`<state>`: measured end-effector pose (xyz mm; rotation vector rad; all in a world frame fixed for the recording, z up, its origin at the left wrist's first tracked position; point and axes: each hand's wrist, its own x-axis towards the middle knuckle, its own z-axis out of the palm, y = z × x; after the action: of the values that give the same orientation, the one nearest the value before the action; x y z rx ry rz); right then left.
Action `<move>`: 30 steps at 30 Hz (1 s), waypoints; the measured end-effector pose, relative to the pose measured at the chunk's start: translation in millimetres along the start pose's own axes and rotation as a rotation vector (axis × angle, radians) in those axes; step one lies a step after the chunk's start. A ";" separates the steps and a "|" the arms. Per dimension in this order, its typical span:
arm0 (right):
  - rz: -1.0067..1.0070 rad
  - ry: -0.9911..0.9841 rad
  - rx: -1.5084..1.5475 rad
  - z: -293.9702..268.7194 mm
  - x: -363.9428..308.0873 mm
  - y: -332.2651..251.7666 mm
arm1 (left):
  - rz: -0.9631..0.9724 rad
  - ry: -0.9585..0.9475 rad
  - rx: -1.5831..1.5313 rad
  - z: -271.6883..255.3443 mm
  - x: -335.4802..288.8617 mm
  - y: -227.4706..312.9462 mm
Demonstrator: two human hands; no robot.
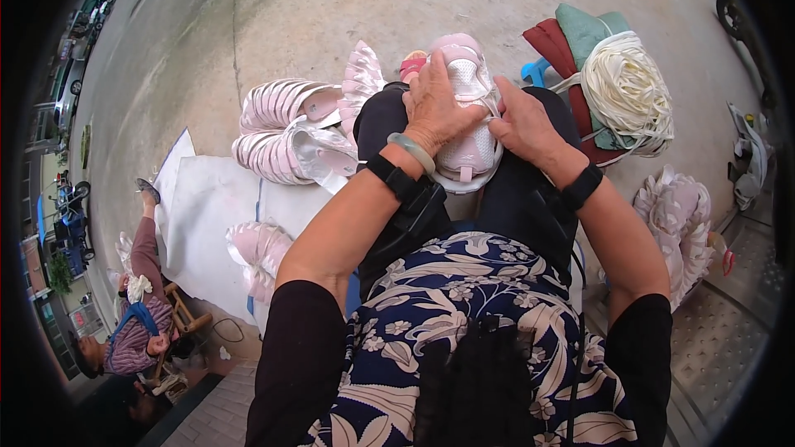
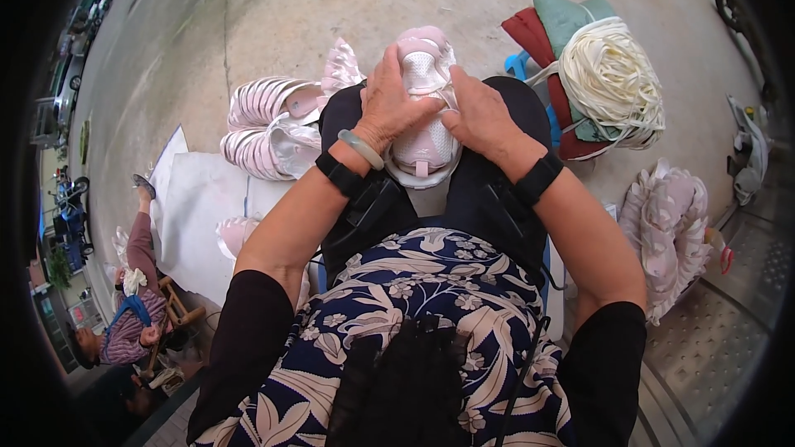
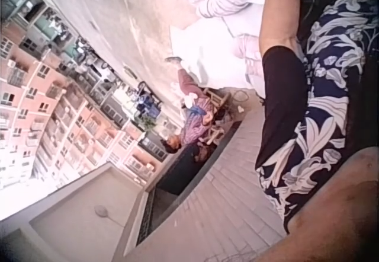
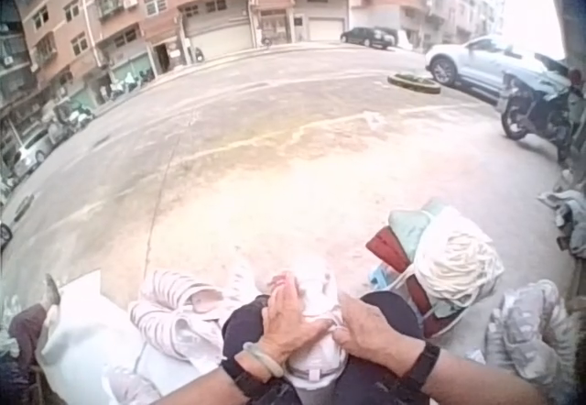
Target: The recorder is lacing white and pink sneakers while seated outdoors.
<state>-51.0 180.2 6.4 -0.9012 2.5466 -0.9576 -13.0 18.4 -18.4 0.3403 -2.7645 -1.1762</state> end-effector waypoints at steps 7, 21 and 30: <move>0.001 0.003 0.070 -0.2 0.6 -2.8 | -0.014 -0.012 0.003 0.5 0.8 0.4; -0.082 0.014 -0.047 -1.4 14.1 9.2 | 0.205 0.123 0.048 7.8 -1.6 0.3; -0.102 0.038 0.084 0.1 9.2 36.6 | 0.169 0.207 0.228 13.2 -3.5 17.9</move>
<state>-74.8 195.7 -18.5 -1.0055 2.4912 -1.1133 -15.0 40.5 -14.7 0.2284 -2.6852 -0.7438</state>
